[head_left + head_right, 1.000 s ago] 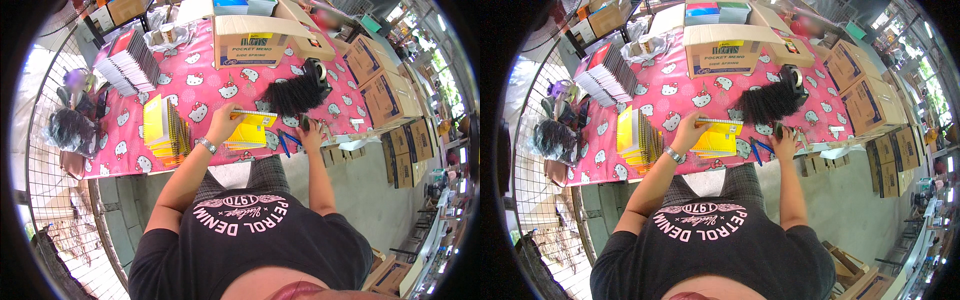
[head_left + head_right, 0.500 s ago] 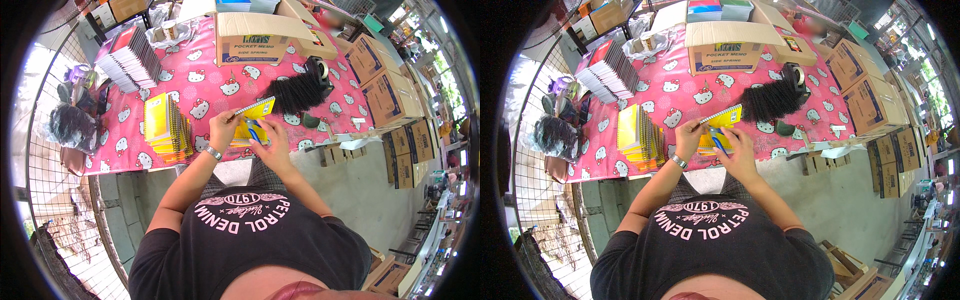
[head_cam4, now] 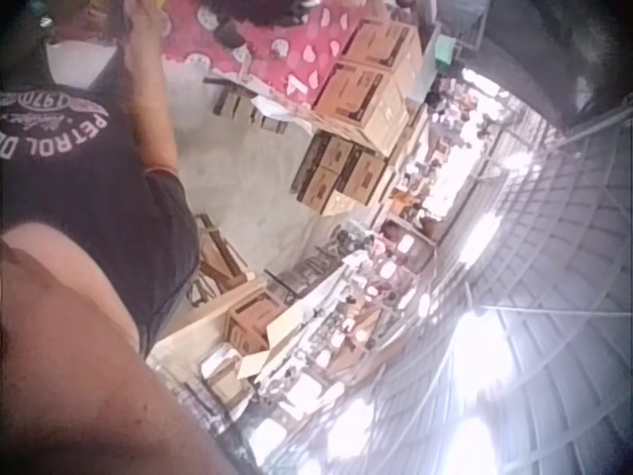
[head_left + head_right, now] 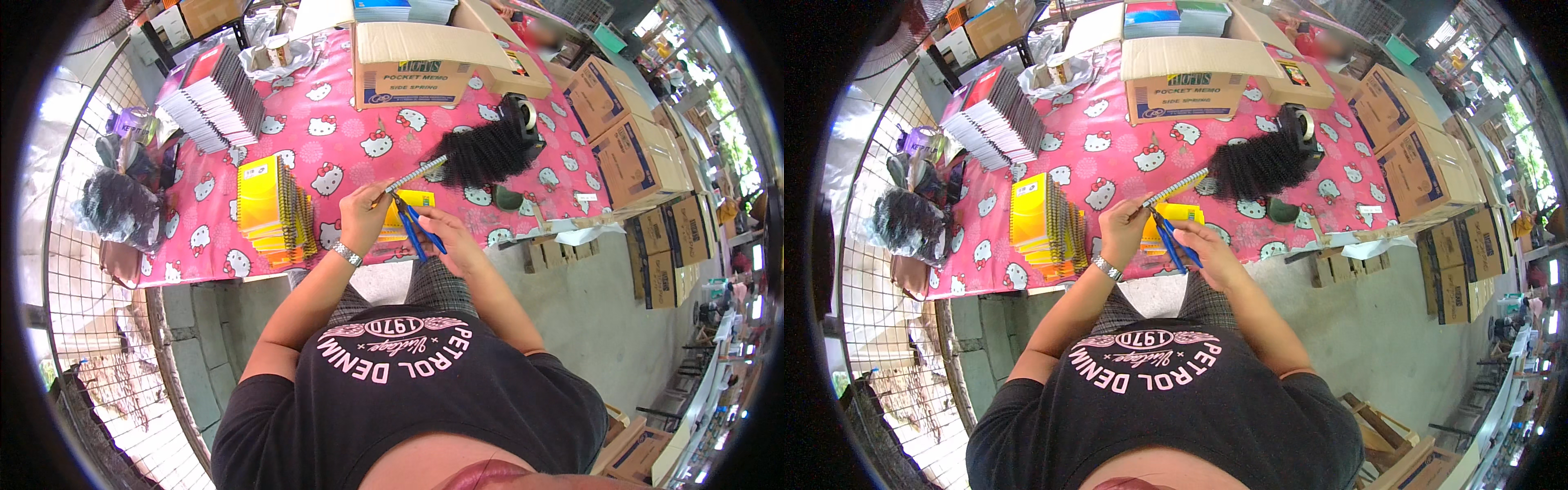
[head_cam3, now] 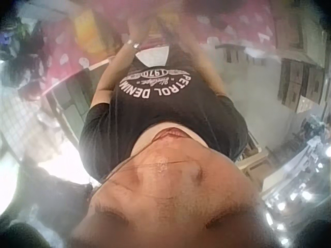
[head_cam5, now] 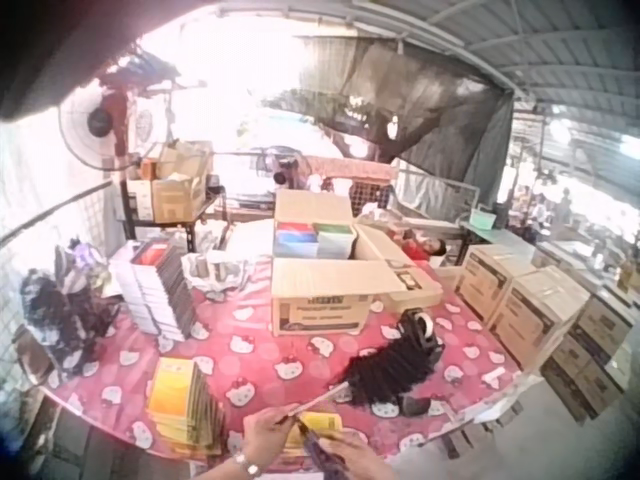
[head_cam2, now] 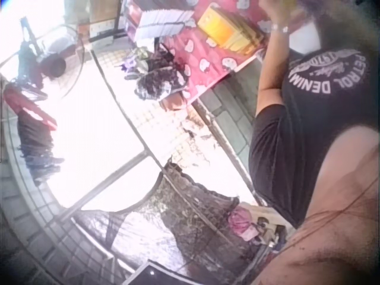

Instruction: The person assembles notebooks by hand, placing paper into covers and threading metal coils through the binding holes before placing the finished notebooks into a stack.

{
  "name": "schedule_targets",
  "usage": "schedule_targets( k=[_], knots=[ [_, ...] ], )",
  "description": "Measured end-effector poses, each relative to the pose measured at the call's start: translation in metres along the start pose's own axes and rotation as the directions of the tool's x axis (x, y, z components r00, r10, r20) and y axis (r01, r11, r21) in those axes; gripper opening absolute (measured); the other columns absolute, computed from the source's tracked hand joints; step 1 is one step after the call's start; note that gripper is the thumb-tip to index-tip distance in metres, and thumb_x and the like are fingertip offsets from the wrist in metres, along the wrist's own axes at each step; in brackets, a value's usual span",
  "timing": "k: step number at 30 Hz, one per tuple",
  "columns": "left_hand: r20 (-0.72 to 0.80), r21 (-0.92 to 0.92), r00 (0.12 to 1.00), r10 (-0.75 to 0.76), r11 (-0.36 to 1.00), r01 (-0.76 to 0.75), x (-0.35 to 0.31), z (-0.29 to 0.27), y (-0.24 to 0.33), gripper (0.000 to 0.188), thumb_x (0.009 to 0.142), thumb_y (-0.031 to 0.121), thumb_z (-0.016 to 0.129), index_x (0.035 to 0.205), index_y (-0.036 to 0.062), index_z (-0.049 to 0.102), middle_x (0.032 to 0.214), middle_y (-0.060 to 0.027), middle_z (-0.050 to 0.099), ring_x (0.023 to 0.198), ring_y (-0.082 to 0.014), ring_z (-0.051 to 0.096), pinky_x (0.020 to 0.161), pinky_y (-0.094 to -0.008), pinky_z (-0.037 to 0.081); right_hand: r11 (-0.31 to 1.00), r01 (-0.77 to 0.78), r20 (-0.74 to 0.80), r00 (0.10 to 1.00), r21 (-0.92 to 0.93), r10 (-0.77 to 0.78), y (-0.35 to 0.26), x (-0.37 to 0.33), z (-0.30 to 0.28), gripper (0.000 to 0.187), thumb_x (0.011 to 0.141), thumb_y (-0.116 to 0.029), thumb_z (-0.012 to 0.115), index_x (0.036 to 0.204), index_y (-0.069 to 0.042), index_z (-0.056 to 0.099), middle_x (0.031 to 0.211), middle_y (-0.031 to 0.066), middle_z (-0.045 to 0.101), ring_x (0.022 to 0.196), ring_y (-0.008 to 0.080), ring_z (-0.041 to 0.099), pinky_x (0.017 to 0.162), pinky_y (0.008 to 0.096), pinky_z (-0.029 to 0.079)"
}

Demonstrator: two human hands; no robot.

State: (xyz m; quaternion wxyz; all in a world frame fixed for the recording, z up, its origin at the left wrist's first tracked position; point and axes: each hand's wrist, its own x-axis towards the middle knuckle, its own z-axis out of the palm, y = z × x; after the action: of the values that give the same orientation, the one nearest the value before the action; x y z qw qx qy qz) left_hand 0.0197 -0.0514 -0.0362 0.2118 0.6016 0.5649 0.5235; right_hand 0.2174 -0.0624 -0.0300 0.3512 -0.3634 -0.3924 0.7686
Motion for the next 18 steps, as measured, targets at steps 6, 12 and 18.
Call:
schedule_targets(
  k=[6,12,18],
  knots=[
    [-0.06,0.496,0.884,0.464,0.783,-0.376,0.06,-0.114,0.083,0.014,0.078,0.007,0.064,0.091,0.0073,0.069,0.086,-0.0131,0.067,0.085,-0.0292,0.065,0.072,-0.0391,0.052,0.243,-0.003,-0.152,0.788,-0.97,-0.596,0.029,0.01,-0.098,0.042,0.079,-0.022,0.073,0.117,-0.007,0.062,0.106,0.0172,0.062,0.098,0.0326,0.062,0.086,0.0394,0.049],
    [0.103,0.904,0.983,-0.15,0.427,-0.029,0.115,-0.163,0.049,0.016,0.085,0.019,0.056,0.092,0.0085,0.067,0.09,-0.0092,0.067,0.095,-0.0304,0.064,0.08,-0.0414,0.052,0.044,-0.058,-0.072,0.702,-0.997,-0.708,0.03,0.059,-0.144,0.025,0.078,-0.024,0.073,0.092,-0.005,0.066,0.094,0.0179,0.063,0.088,0.0358,0.061,0.077,0.0453,0.049],
    [0.258,0.892,0.925,-0.279,0.437,-0.118,0.099,-0.148,-0.03,0.033,0.09,0.021,0.05,0.12,0.0112,0.058,0.128,-0.0133,0.055,0.118,-0.0309,0.055,0.096,-0.0466,0.046,-0.008,-0.32,-0.2,0.613,-0.948,-0.765,-0.006,0.135,-0.174,0.03,0.086,-0.028,0.067,0.103,-0.004,0.065,0.106,0.0194,0.062,0.096,0.0403,0.06,0.087,0.0464,0.049]
  ],
)
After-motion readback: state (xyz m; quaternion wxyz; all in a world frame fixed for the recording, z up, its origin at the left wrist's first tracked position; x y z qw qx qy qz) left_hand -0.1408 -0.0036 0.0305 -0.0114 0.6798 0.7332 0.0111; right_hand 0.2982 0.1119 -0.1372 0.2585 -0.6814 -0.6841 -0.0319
